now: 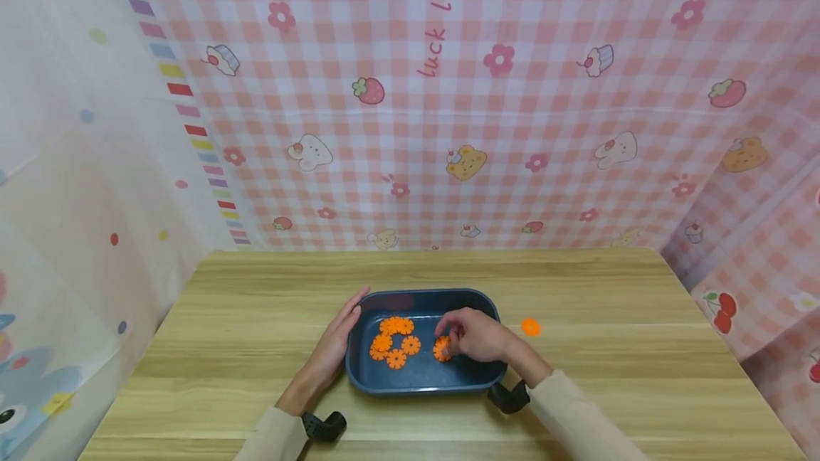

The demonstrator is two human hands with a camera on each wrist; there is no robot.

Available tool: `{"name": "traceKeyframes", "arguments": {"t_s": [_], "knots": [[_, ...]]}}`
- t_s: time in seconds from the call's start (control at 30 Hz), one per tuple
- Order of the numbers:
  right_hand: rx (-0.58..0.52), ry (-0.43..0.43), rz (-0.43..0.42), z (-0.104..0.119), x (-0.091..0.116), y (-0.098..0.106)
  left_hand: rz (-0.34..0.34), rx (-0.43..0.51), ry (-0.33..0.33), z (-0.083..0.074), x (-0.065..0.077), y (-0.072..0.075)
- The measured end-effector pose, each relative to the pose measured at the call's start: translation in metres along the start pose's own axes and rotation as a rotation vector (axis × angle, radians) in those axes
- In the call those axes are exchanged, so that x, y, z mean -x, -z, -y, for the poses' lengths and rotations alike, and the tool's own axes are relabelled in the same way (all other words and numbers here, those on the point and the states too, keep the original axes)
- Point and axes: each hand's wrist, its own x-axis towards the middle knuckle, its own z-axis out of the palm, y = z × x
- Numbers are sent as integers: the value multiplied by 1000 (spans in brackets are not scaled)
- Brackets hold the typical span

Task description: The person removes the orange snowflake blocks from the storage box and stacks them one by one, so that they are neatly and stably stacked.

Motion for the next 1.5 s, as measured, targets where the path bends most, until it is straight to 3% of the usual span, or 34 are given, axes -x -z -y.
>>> {"name": "traceKeyframes", "arguments": {"t_s": [0.23,0.57,0.93,1.33,1.5], "knots": [[78,-44,-5,0,-4,-9,-2,-9,-3,0,0,0],[54,-96,-43,-3,-7,-13,11,-4,-7,-1,-1,-1],[37,-61,-60,-4,-10,-15,1,-24,-13,-3,-1,-1],[-6,22,-17,-4,-9,-17,0,1,-13,1,-1,-1],[-75,36,-12,-5,-8,-17,2,-1,-12,2,-1,-1]]}}
